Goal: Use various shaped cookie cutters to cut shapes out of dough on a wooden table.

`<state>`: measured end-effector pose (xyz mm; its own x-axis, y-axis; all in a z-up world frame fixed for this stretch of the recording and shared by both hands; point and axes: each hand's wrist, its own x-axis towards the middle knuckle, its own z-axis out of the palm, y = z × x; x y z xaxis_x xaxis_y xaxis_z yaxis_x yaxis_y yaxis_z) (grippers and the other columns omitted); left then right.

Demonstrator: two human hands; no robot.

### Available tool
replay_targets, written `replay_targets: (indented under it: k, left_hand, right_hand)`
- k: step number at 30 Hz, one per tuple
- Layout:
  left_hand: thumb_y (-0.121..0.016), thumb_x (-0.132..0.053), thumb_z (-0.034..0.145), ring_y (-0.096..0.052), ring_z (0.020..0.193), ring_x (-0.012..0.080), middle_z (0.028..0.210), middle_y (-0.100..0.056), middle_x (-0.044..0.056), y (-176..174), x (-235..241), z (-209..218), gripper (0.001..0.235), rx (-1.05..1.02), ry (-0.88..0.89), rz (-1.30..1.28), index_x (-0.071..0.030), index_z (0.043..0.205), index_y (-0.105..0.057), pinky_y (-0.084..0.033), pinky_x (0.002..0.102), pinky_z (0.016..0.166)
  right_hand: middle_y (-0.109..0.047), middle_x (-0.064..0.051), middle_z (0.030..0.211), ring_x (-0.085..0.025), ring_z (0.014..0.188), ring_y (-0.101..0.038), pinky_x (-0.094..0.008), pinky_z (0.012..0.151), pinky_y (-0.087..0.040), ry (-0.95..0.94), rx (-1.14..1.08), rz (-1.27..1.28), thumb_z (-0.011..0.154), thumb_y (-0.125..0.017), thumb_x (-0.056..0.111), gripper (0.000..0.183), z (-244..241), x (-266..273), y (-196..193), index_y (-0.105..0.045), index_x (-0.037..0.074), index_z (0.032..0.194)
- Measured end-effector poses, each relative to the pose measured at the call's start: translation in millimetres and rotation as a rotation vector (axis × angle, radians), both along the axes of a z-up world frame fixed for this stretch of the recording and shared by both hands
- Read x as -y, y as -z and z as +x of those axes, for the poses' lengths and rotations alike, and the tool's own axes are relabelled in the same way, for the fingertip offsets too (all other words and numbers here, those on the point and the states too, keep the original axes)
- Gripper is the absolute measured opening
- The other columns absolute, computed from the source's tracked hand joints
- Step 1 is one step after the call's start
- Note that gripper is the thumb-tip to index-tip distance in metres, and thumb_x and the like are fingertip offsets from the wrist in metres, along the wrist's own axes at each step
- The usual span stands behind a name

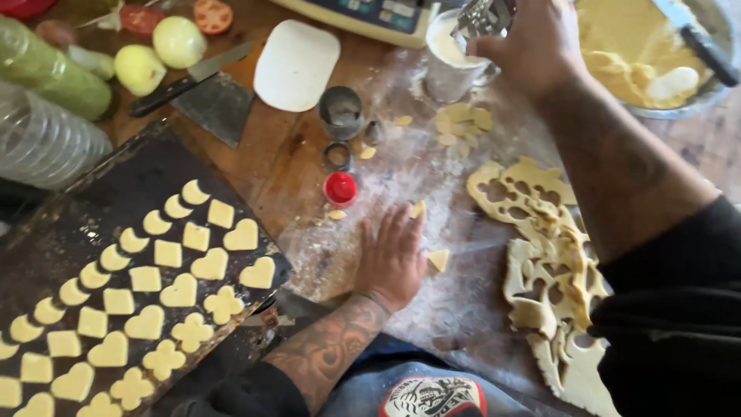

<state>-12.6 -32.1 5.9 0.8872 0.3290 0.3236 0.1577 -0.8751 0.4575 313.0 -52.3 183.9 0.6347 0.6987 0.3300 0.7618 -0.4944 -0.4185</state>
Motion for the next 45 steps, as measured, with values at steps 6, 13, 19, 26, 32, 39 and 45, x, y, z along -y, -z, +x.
replay_targets:
  k: [6, 13, 19, 26, 32, 39, 45]
  left_hand:
    - [-0.063, -0.033, 0.094, -0.035, 0.150, 0.0354, 0.161, -0.041, 0.015, -9.5, -6.0, -1.2, 0.068, -0.016, 0.037, -0.094, -0.013, 0.155, -0.040, -0.016, 0.068, 0.121]
    - [-0.064, -0.035, 0.093, -0.036, 0.150, 0.0357, 0.161, -0.041, 0.015, -3.8, -6.8, 1.4, 0.069, -0.018, 0.072, -0.109, -0.013, 0.154, -0.040, -0.017, 0.069, 0.121]
    - [-0.068, -0.035, 0.089, -0.037, 0.148, 0.0331, 0.156, -0.044, 0.014, 3.2, -4.3, 4.9, 0.071, -0.032, 0.083, -0.072, -0.012, 0.151, -0.042, -0.018, 0.072, 0.117]
    - [-0.068, -0.041, 0.089, -0.039, 0.147, 0.0344, 0.157, -0.047, 0.015, 19.5, 1.5, 9.4, 0.070, -0.049, 0.035, 0.063, -0.011, 0.149, -0.047, -0.022, 0.070, 0.117]
    - [-0.063, -0.043, 0.097, -0.039, 0.149, 0.0377, 0.159, -0.046, 0.017, 9.0, 6.0, 6.5, 0.070, -0.050, 0.049, 0.128, -0.007, 0.154, -0.044, -0.022, 0.068, 0.121]
    - [-0.060, -0.046, 0.102, -0.040, 0.148, 0.0366, 0.160, -0.045, 0.019, 11.1, 3.3, 6.5, 0.070, -0.061, 0.041, 0.152, -0.005, 0.157, -0.042, -0.023, 0.067, 0.120]
    - [-0.060, -0.045, 0.102, -0.039, 0.150, 0.0356, 0.160, -0.045, 0.018, 13.7, 2.0, 7.9, 0.070, -0.045, 0.038, 0.062, -0.005, 0.156, -0.041, -0.024, 0.064, 0.121]
  right_hand:
    - [-0.075, -0.017, 0.094, -0.036, 0.089, -0.069, -0.051, 0.074, -0.050, 0.004, 0.391, -0.355, 0.068, -0.093, 0.041, 0.050, 34.0, -50.7, 43.7, -0.079, 0.009, 0.104]
    - [-0.075, -0.019, 0.095, -0.034, 0.082, -0.069, -0.048, 0.067, -0.051, -0.057, 0.401, -0.409, 0.083, -0.091, 0.051, 0.057, 78.7, -7.3, 39.7, -0.076, 0.003, 0.112]
    - [-0.071, -0.010, 0.098, -0.023, 0.090, -0.065, -0.040, 0.081, -0.051, 0.043, -0.235, 0.010, 0.103, -0.080, 0.033, 0.036, 29.6, 124.4, -30.0, -0.071, -0.002, 0.106]
    - [-0.071, -0.005, 0.113, -0.015, 0.094, -0.070, -0.031, 0.083, -0.061, 0.166, -1.012, 0.716, 0.108, -0.063, 0.021, 0.037, -47.3, 331.2, -23.2, -0.060, 0.003, 0.141]
    - [-0.069, -0.008, 0.118, -0.017, 0.102, -0.071, -0.031, 0.085, -0.062, 0.389, -0.804, 0.806, 0.105, -0.069, 0.012, 0.044, -89.6, 428.3, 33.1, -0.053, 0.001, 0.145]
    - [-0.067, -0.009, 0.122, -0.016, 0.103, -0.068, -0.030, 0.086, -0.062, 0.303, -0.615, 0.946, 0.105, -0.074, 0.008, 0.048, -82.1, 393.7, 38.1, -0.053, 0.005, 0.148]
    - [-0.061, -0.014, 0.131, -0.031, 0.117, -0.063, -0.039, 0.096, -0.059, 0.080, 0.295, 0.151, 0.079, -0.098, 0.009, 0.067, -91.9, 321.3, 62.4, -0.058, 0.008, 0.133]
